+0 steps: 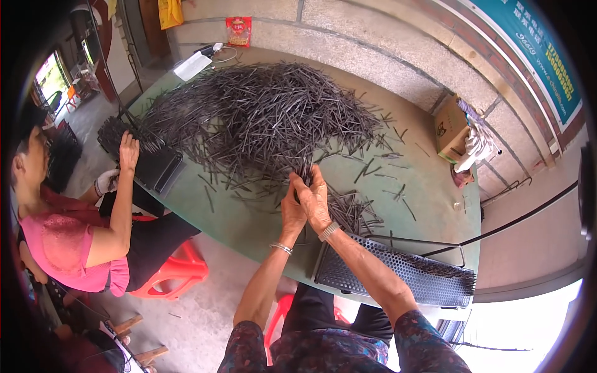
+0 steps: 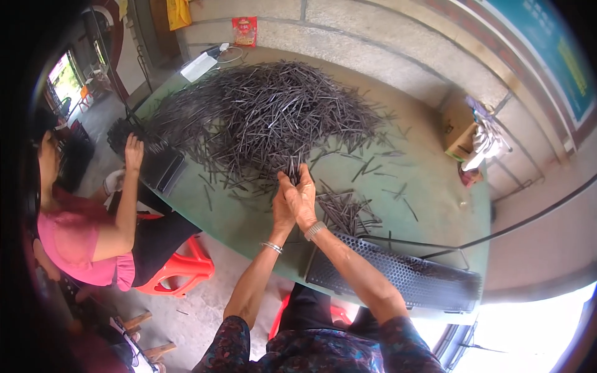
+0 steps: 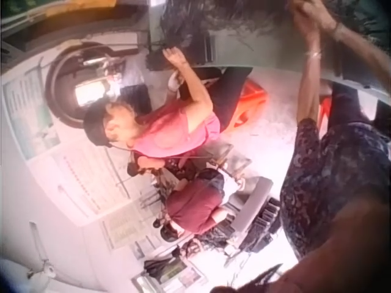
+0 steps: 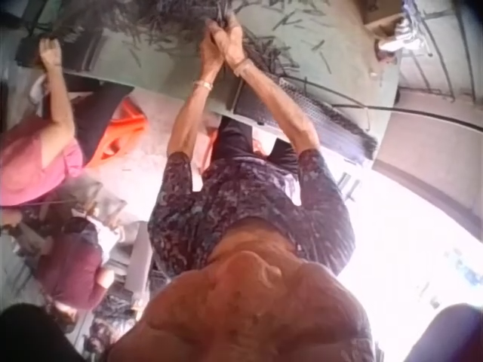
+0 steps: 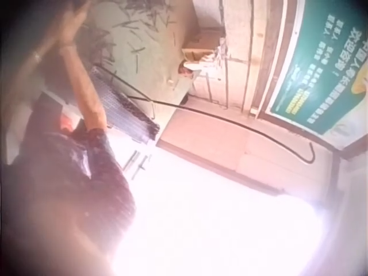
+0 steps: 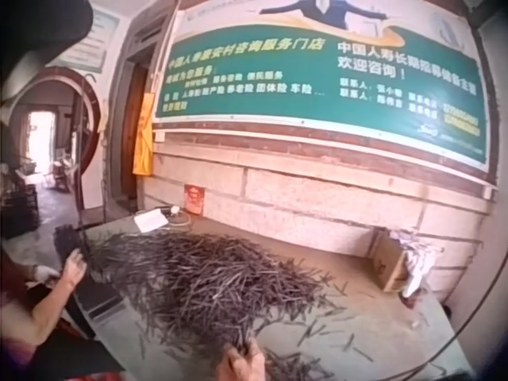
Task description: Inserting small black rods into a perforated metal grid for assembly.
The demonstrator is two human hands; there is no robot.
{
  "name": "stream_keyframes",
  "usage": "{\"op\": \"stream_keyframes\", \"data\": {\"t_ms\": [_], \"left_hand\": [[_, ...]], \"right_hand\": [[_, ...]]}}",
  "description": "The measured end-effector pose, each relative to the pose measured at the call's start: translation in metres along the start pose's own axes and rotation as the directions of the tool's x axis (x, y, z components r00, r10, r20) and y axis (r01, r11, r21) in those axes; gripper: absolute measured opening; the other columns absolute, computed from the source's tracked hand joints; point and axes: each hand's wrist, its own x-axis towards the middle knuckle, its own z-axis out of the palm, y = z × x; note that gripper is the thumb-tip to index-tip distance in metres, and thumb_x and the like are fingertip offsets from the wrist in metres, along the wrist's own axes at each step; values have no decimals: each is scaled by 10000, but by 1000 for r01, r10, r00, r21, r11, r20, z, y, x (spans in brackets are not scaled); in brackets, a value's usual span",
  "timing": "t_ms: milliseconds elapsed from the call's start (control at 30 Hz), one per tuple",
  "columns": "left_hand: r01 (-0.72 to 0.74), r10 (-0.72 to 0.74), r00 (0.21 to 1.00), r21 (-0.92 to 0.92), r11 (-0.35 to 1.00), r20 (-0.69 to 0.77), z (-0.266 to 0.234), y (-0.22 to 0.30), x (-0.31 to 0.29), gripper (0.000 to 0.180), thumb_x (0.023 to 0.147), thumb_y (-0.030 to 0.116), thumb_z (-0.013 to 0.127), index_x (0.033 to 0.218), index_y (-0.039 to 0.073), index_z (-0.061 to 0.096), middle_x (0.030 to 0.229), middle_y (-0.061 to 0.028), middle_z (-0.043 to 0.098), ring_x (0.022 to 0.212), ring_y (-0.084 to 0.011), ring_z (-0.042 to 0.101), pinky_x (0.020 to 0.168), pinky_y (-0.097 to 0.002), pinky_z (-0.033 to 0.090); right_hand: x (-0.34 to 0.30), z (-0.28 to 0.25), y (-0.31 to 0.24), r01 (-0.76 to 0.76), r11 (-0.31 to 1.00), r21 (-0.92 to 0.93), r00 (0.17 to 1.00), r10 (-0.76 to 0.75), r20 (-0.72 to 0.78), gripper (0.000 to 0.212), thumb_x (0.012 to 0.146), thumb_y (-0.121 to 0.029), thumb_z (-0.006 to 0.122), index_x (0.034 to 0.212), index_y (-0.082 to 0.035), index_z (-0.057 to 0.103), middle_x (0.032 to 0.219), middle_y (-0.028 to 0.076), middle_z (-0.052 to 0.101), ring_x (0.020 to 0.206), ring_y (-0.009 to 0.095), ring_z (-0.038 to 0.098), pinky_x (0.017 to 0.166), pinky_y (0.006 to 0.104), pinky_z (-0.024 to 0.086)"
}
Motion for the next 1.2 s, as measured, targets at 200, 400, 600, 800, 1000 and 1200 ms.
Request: {"op": "stream_keyframes", "data": {"t_ms": [200, 400, 600, 800, 1000, 1200], "left_hand": [[19, -19, 1000, 140, 990, -6, -2, 43, -11, 594, 782, 287, 756, 1240, 47, 463, 1027, -154, 671, 959, -253, 660, 808, -339, 501], [22, -21, 1000, 45, 999, -15, 1, 50, -20, 476, 783, 251, 762, 1129, 41, 512, 1020, -118, 669, 947, -224, 654, 811, -354, 504], [28, -27, 998, 22, 999, -56, -3, 45, -37, 511, 786, 211, 770, 1195, 33, 519, 1035, -105, 672, 973, -206, 654, 825, -343, 503], [67, -69, 998, 79, 995, 15, -9, 30, -33, 538, 781, 214, 781, 1212, 21, 523, 1019, -144, 671, 972, -219, 661, 820, -347, 507], [-27, 22, 999, 108, 994, 48, -1, 26, -31, 505, 782, 204, 780, 1172, -4, 538, 973, -142, 671, 917, -209, 661, 791, -341, 513], [242, -223, 961, -106, 964, 162, -7, 16, -9, 252, 803, 87, 721, 1006, -11, 609, 769, -64, 649, 632, -173, 613, 632, -314, 516]], "right_hand": [[-12, -9, 2, -35, 995, 93, 998, 30, 52, 221, 908, -65, 631, 1097, -31, 522, 974, 3, 579, 868, 70, 506, 783, 233, 443], [-15, -18, 1, 2, 1000, 5, 995, -3, 102, 279, 945, -139, 616, 1165, -2, 514, 957, 15, 582, 874, 80, 509, 795, 240, 451], [-26, -26, -2, 16, 951, -307, 987, 34, 158, 310, 929, -275, 625, 1059, 5, 602, 966, 142, 623, 832, 261, 618, 752, 350, 493], [-16, -32, -13, 293, 785, -545, 950, -174, 261, 352, 922, -323, 612, 1033, 10, 642, 1004, 221, 625, 903, 390, 623, 738, 417, 492], [3, -49, 2, 383, 732, -564, 912, -201, 358, 336, 944, -298, 591, 968, 29, 663, 855, 195, 661, 815, 314, 658, 708, 378, 492], [28, -37, -40, 217, 964, -152, 975, -209, 69, 375, 1019, -323, 499, 988, 0, 687, 857, -6, 648, 828, 69, 510, 773, 236, 427]]}}
